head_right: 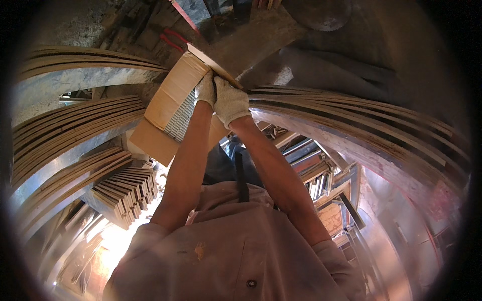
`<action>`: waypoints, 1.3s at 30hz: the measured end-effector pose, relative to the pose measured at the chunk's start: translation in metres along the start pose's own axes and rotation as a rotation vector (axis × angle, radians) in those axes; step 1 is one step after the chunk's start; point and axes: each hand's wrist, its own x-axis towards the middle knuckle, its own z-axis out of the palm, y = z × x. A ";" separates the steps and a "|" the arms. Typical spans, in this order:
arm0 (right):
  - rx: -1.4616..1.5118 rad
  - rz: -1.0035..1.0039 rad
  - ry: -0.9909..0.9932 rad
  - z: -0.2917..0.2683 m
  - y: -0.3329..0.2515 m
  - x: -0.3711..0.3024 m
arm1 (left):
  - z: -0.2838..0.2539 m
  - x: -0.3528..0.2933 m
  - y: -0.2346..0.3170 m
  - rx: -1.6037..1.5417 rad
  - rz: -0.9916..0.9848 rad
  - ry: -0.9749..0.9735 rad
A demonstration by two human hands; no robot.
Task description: The person unpacks small wooden pieces from a cardboard box, stacks them on a workbench, and then uses a nail gun to fasten them into a frame structure. The person handles the pieces one at a time and secures them with a pneumatic nail gun.
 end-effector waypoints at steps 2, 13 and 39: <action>0.016 0.056 -0.075 -0.009 0.002 0.002 | 0.002 -0.009 0.003 0.032 -0.016 0.060; -0.032 0.028 -0.088 -0.008 0.007 -0.003 | -0.020 0.041 -0.027 -0.249 -0.182 -0.136; 0.043 0.008 -0.077 -0.009 0.013 -0.001 | -0.012 0.014 -0.006 -0.184 -0.187 -0.179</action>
